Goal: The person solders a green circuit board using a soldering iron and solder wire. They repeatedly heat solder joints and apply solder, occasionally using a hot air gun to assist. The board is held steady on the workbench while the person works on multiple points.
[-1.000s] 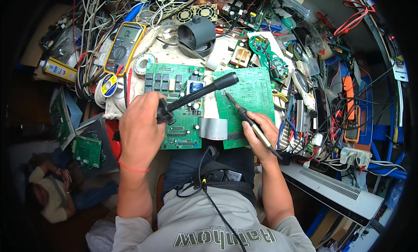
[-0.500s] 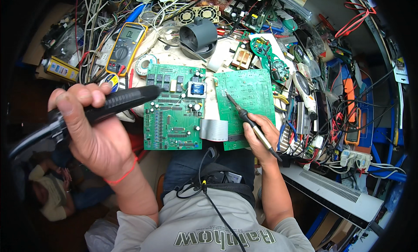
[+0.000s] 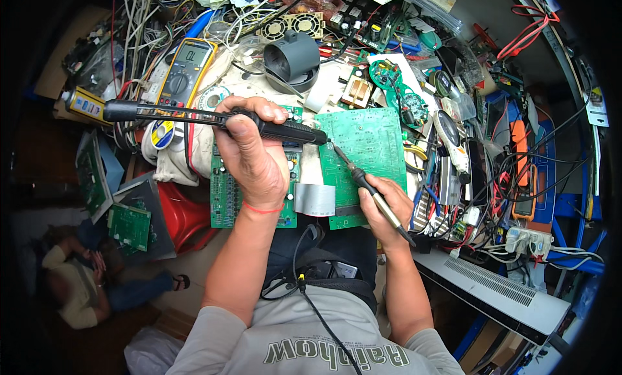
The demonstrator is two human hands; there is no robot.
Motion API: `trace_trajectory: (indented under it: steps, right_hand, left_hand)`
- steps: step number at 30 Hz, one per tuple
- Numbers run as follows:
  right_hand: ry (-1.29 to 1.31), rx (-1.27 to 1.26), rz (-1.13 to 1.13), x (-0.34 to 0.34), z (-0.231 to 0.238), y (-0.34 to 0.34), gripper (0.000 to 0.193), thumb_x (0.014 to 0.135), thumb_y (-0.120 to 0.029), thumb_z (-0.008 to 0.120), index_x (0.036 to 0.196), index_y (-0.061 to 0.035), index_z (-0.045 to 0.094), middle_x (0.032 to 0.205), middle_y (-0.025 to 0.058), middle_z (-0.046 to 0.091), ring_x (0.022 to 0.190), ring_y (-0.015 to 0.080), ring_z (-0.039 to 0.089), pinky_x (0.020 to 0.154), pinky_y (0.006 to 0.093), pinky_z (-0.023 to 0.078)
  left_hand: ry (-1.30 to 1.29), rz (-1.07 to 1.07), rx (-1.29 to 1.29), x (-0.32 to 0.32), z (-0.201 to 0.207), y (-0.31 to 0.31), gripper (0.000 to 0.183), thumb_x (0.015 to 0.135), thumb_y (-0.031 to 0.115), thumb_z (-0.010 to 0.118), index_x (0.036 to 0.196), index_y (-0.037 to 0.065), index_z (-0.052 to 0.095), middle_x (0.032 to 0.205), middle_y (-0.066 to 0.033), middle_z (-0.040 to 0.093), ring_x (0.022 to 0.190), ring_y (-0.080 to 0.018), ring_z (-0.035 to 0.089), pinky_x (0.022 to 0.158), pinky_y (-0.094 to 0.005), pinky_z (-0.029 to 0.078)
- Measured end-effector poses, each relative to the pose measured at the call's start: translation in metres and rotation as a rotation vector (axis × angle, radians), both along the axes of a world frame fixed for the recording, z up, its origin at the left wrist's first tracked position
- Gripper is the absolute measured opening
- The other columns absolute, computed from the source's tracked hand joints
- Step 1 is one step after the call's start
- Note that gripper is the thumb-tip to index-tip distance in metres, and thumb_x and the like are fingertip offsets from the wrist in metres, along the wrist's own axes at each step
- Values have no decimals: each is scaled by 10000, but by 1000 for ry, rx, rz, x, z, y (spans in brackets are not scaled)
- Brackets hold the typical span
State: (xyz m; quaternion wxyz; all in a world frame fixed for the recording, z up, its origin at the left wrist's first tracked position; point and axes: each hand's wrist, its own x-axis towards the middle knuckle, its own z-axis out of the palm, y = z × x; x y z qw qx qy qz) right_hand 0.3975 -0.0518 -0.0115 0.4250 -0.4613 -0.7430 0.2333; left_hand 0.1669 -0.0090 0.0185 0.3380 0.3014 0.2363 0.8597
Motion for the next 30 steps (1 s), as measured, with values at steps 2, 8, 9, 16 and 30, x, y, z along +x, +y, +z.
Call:
trace_trajectory:
  steps: [2, 8, 9, 16, 30]
  right_hand:
    - [25, 0, 6, 0, -1, 0, 291, 821, 6, 820, 1097, 51, 743, 954, 201, 767, 866, 329, 758, 803, 388, 601]
    - [3, 7, -3, 0, -1, 0, 289, 815, 9, 822, 1091, 47, 744, 946, 196, 769, 861, 327, 760, 803, 391, 604]
    - [-11, 13, -9, 0, -1, 0, 287, 814, 9, 822, 1088, 46, 744, 946, 196, 770, 862, 327, 761, 803, 391, 604]
    - [-8, 19, -12, 0, -2, 0, 286, 810, 12, 824, 1084, 42, 745, 943, 192, 772, 861, 326, 763, 804, 389, 607]
    - [-2, 23, -4, 0, -3, 0, 307, 809, 15, 828, 1103, 25, 744, 954, 183, 775, 861, 315, 764, 801, 388, 610]
  left_hand:
    - [16, 35, -16, 4, -5, 4, 491, 1055, 462, 642, 1285, 72, 454, 943, -83, 583, 853, -200, 558, 832, -386, 505]
    - [65, 95, -106, 8, -9, 5, 550, 1023, 603, 592, 1243, 111, 483, 883, -35, 542, 814, -173, 530, 823, -394, 480]
    - [61, 88, -109, 8, -9, 6, 554, 1021, 608, 592, 1240, 111, 481, 879, -34, 541, 810, -171, 529, 820, -392, 479]
    - [38, 57, -82, 8, -12, 9, 573, 1024, 604, 598, 1246, 96, 451, 872, -56, 542, 783, -180, 522, 783, -392, 484]
    - [11, 25, -69, 3, -20, 13, 607, 1005, 638, 597, 1227, 96, 442, 864, -64, 540, 763, -186, 518, 763, -388, 481]
